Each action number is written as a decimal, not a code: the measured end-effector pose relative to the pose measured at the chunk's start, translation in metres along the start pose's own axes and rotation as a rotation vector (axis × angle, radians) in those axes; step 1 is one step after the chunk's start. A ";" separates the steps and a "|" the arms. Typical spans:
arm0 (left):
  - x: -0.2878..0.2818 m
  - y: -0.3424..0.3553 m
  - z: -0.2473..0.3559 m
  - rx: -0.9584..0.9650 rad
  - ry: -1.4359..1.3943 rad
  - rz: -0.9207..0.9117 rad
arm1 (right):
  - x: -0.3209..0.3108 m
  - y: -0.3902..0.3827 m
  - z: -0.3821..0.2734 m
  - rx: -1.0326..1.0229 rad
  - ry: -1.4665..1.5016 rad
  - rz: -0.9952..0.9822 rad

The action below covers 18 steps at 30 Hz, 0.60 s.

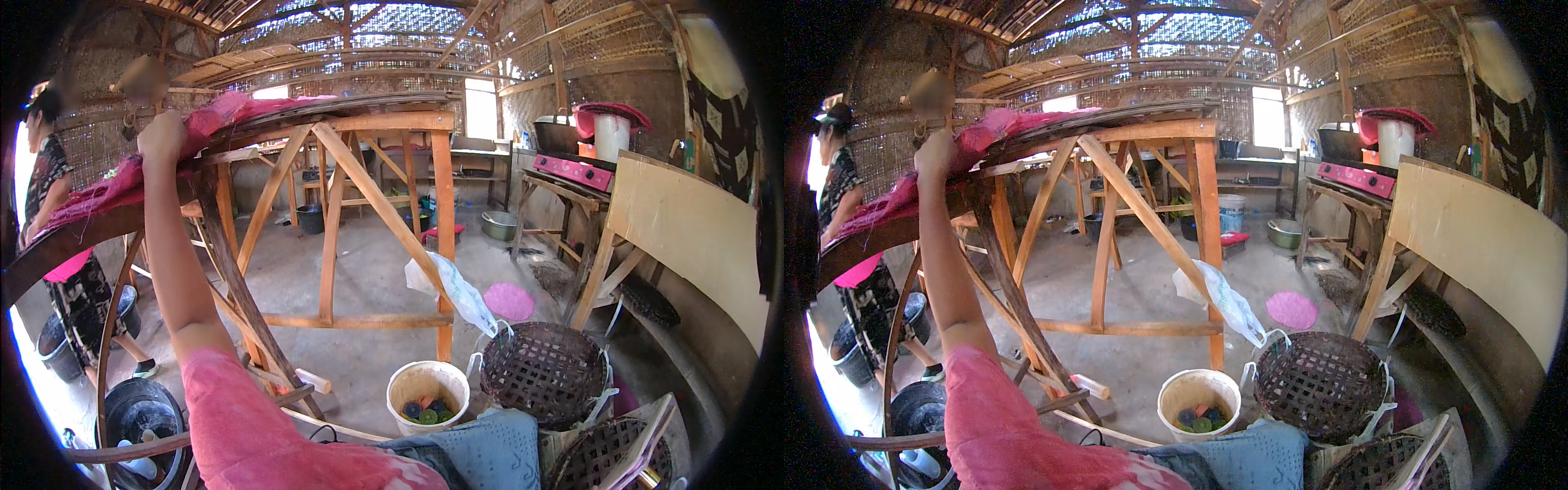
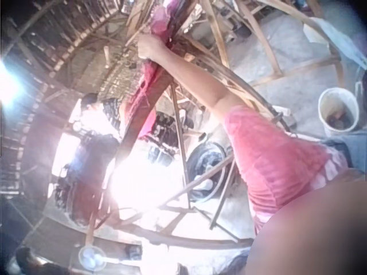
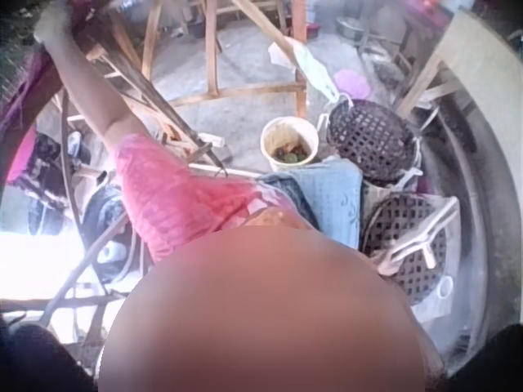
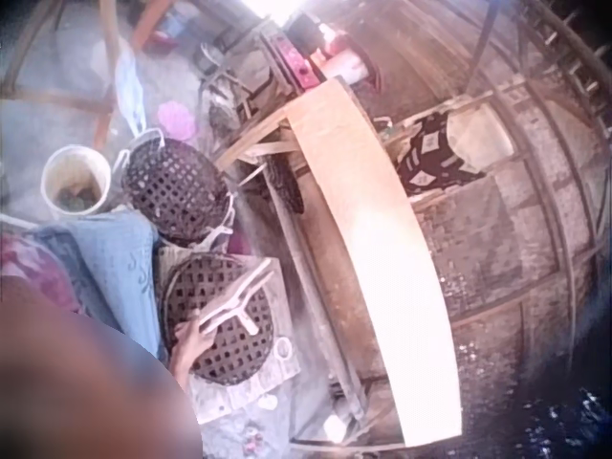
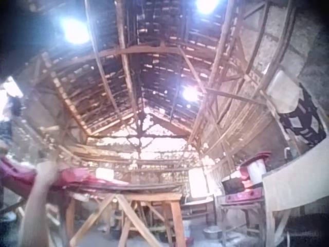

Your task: The person steams trays of pink circular cakes in a large pot over a wood fire, then pipes pink batter into small round molds using a piping bag. The person handles woven trays, a ladle, and a piping bag while working in a rustic kitchen.

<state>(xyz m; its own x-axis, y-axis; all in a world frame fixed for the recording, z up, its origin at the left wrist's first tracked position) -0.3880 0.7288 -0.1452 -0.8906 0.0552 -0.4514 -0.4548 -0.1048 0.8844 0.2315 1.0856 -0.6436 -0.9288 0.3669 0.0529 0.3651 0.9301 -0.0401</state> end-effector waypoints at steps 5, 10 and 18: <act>-0.002 0.000 0.017 0.081 -0.043 0.085 | 0.006 0.002 -0.002 0.039 0.082 -0.123; -0.044 0.006 0.046 0.108 -0.105 0.529 | 0.004 0.005 0.002 0.066 0.188 -0.063; -0.008 0.052 0.085 0.220 -0.226 0.435 | -0.010 0.027 0.035 0.048 0.056 0.017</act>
<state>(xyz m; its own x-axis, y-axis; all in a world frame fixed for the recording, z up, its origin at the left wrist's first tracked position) -0.4046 0.8077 -0.0851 -0.9632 0.2678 -0.0224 -0.0111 0.0436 0.9990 0.2487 1.1065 -0.6798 -0.9171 0.3840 0.1074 0.3758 0.9224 -0.0893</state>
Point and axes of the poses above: each hand's wrist, its own y-axis towards the middle knuckle, its own x-axis out of the palm, z = x × y, the point moved 5 cm from there along y, towards the middle knuckle, and after that the axes turned 2 degrees about x, right-handed, at the moved point
